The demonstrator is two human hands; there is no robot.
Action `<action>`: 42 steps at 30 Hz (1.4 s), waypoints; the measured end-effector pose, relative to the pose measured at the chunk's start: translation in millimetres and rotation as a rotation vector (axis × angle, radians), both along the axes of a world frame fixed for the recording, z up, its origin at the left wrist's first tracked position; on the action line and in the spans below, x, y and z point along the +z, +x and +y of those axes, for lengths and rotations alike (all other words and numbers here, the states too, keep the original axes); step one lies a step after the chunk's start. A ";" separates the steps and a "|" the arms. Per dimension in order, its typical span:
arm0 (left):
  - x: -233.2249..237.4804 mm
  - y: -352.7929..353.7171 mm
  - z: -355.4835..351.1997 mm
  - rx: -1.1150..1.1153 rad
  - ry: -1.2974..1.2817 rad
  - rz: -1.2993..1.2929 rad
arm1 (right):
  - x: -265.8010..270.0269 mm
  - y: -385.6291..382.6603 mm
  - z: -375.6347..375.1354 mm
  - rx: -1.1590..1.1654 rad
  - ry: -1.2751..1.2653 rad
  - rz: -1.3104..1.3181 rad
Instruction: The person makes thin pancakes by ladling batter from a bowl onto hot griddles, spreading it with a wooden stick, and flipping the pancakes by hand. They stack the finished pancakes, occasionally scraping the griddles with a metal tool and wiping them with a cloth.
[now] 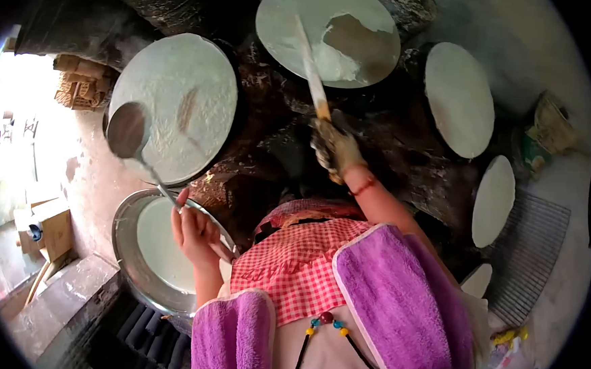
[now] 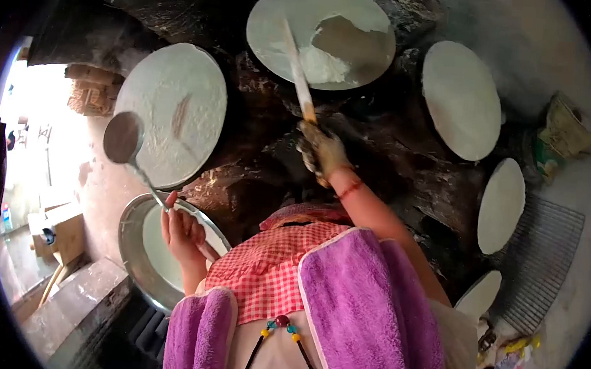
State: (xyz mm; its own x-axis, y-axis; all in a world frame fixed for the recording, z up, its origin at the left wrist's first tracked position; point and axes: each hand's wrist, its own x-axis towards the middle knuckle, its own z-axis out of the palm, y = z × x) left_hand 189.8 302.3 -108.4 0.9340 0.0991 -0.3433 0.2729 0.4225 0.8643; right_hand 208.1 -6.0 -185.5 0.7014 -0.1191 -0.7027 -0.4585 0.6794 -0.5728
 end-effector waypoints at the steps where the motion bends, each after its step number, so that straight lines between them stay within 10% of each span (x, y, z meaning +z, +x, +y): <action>1: -1.6 -3.9 6.3 0.017 -0.004 0.018 | 6.7 -18.5 -11.8 -0.016 -0.071 0.037; 5: 5.0 -1.6 12.3 0.064 0.010 0.032 | 25.9 -45.0 -76.6 0.154 -0.406 0.280; 11: 25.4 2.0 -16.3 0.006 -0.041 -0.124 | 14.0 -7.4 -182.6 0.154 -0.190 0.299; 13: 31.4 -2.0 -29.3 0.007 -0.036 -0.147 | 61.3 5.1 -153.2 0.211 -0.904 0.335; 17: 41.0 -11.6 -52.1 0.007 -0.020 -0.119 | 19.7 -56.0 -131.8 0.442 -1.152 0.142; 22: 48.3 -24.9 -82.1 0.007 0.062 -0.095 | 2.0 -86.9 -185.3 0.176 -0.609 0.286; 25: 49.3 -30.0 -96.5 -0.040 0.066 -0.107 | -33.8 -20.4 -245.8 0.307 -1.186 0.218; 27: 54.7 -34.3 -111.6 -0.018 0.073 -0.029 | 21.2 29.5 -249.5 0.544 -0.911 0.392; 29: 59.8 -35.4 -122.5 -0.021 0.083 -0.014 | -84.3 77.5 -289.0 0.670 -0.875 0.138; 34: 64.1 -38.7 -130.3 -0.011 0.094 -0.019 | 31.1 48.8 -237.3 0.358 -0.767 -0.157; 35: 64.0 -39.2 -127.5 -0.014 0.087 -0.025 | 64.8 22.7 -220.6 -0.005 -0.555 -0.222; 42: 33.8 -24.1 -100.0 -0.057 -0.033 -0.007 | 26.4 6.4 -139.9 0.063 -0.475 -0.092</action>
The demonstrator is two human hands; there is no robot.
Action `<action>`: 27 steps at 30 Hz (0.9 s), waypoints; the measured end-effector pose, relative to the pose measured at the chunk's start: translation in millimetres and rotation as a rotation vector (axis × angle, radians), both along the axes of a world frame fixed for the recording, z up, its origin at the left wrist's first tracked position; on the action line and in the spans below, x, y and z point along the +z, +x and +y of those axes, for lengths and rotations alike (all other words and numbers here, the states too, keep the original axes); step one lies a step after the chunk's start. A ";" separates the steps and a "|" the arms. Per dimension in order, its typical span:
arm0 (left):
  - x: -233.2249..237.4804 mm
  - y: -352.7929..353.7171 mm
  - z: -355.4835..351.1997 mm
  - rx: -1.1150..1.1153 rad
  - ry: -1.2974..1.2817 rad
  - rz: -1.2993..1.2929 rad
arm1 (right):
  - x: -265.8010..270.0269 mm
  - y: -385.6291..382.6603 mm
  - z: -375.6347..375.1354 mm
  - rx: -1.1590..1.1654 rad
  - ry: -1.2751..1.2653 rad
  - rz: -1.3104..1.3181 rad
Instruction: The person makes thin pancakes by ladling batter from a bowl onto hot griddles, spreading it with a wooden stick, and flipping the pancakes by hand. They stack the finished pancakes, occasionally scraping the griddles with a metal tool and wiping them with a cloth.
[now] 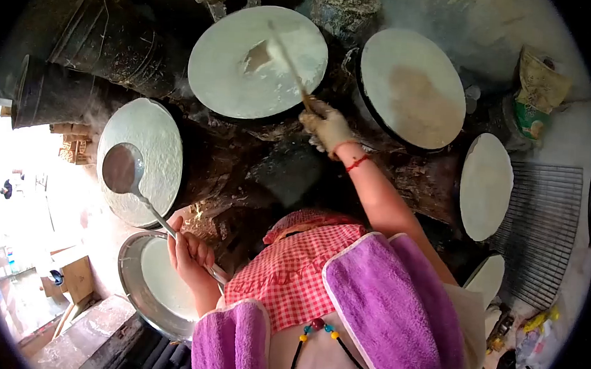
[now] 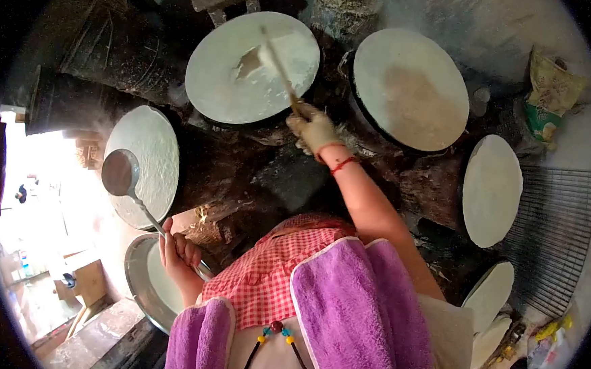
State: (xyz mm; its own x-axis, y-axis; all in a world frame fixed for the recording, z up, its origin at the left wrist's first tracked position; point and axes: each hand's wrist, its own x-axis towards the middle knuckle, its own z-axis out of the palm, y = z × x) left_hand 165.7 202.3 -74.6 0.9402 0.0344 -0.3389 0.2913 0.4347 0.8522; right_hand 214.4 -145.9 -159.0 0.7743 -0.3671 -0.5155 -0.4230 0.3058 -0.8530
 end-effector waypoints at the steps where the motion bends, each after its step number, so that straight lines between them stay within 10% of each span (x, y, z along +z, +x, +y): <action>1: -0.6 3.9 2.7 0.002 -0.012 0.001 | 0.2 5.9 10.4 -0.012 0.078 -0.123; 19: 3.7 51.0 -10.3 -0.145 0.232 0.052 | -2.8 25.0 -39.8 -0.189 -0.107 0.037; 27: -4.3 111.6 -91.5 -0.381 -0.043 0.163 | 13.2 -24.9 -28.2 0.410 -0.153 0.102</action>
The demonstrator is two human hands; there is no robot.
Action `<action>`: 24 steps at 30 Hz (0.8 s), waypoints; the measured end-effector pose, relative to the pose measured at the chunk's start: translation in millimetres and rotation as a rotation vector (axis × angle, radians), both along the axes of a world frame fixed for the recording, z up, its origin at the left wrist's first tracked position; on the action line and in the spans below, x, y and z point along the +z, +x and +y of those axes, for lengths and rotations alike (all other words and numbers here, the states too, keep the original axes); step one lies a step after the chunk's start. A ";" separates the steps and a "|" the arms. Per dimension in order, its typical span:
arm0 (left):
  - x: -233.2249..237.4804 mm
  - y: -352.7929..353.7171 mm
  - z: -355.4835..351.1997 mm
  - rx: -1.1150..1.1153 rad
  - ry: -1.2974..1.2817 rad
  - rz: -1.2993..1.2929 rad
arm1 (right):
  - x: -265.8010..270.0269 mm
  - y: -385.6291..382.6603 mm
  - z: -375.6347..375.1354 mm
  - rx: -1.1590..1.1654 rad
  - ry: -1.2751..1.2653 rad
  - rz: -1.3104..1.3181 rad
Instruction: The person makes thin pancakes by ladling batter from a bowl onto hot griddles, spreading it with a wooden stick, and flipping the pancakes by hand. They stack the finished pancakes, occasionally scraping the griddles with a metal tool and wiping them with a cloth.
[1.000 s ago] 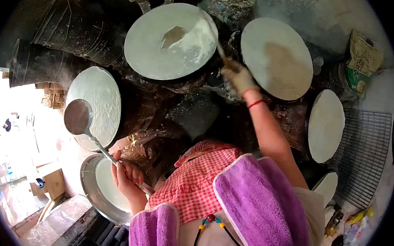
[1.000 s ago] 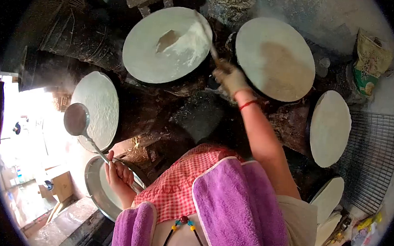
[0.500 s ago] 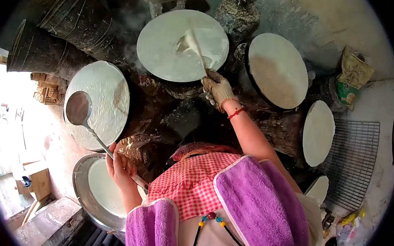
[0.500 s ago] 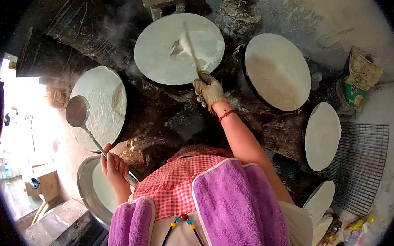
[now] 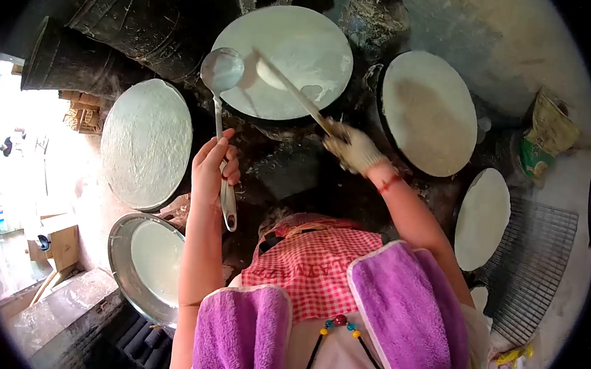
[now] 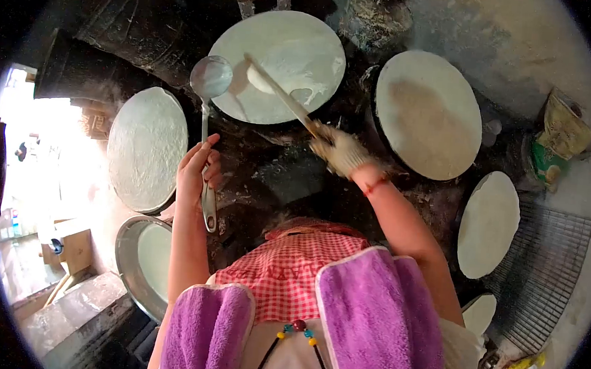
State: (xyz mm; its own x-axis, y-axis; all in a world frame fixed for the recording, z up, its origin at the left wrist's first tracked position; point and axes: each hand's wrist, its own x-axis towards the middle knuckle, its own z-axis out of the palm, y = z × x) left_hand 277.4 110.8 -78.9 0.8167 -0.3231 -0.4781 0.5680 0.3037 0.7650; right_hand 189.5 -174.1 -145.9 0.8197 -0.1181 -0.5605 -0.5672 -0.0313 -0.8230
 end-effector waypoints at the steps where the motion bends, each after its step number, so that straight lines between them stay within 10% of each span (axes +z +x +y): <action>1: 0.8 -1.2 -5.4 0.006 -0.083 0.045 | 2.7 -20.6 -9.2 0.004 0.005 -0.003; 4: -6.1 -12.2 -22.7 0.067 -0.271 0.170 | -1.7 -57.5 -27.5 -0.072 -0.043 0.023; 6: -3.4 -27.0 -47.8 0.113 -0.280 0.182 | -32.1 -63.8 -21.3 -0.559 0.256 -0.089; 14: 17.5 -26.1 -96.5 0.145 -0.279 0.253 | -16.7 -3.1 27.1 -0.104 0.414 0.008; 17: 25.7 -1.3 -50.4 0.228 -1.287 0.957 | -11.2 -29.4 11.7 -0.238 0.376 -0.062; 22: 37.1 -32.0 3.1 -0.092 -1.249 0.616 | -31.0 -33.8 7.3 -0.549 0.304 -0.121; 24: 40.1 -27.0 16.4 -0.106 -1.097 0.449 | -33.1 -31.0 40.2 -0.189 -0.077 -0.114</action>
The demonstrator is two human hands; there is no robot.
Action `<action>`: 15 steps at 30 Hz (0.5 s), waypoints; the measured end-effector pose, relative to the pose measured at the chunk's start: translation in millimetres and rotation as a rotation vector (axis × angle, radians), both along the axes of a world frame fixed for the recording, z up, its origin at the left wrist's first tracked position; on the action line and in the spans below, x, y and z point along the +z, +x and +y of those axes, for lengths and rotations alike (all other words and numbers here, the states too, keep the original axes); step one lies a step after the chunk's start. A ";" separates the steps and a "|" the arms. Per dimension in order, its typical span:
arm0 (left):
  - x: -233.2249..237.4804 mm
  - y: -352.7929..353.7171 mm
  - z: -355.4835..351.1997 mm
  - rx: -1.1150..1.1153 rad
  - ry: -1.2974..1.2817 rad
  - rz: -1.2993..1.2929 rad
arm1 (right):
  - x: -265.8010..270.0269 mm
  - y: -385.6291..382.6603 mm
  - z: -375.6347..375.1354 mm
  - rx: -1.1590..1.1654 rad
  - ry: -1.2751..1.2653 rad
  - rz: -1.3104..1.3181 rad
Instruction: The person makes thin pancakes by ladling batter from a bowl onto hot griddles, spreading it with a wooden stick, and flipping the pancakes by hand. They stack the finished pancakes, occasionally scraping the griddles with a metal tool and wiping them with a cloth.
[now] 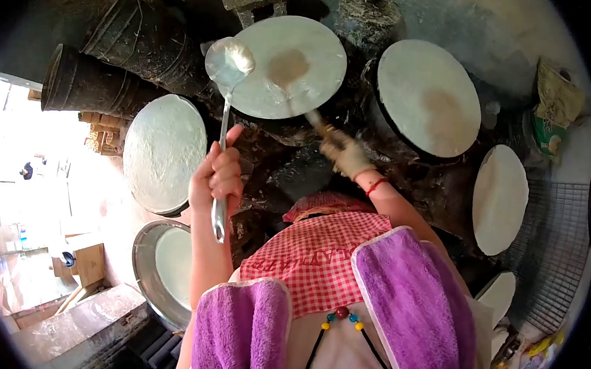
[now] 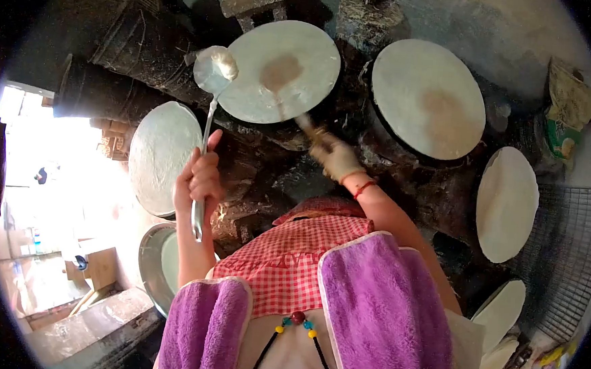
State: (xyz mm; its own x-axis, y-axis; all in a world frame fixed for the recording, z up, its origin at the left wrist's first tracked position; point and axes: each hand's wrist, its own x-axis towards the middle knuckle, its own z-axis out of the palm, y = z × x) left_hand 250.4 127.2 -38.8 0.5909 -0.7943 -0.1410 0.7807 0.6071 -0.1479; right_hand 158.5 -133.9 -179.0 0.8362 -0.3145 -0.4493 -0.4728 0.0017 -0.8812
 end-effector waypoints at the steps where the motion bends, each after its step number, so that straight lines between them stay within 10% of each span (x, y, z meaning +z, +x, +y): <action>1: 7.9 9.0 4.9 -0.026 0.016 0.017 | -6.3 2.0 15.8 0.137 -0.073 -0.100; 8: 42.7 20.3 62.5 -0.023 0.137 -0.339 | -2.9 -49.4 32.6 -0.370 0.303 -0.073; 11: 27.9 33.4 64.3 -0.127 0.302 -0.349 | -4.0 -91.3 53.4 0.163 -0.536 -0.232; 15: -11.5 33.6 49.5 -0.347 0.159 -0.021 | 20.9 -169.8 63.1 -0.076 -0.610 -0.301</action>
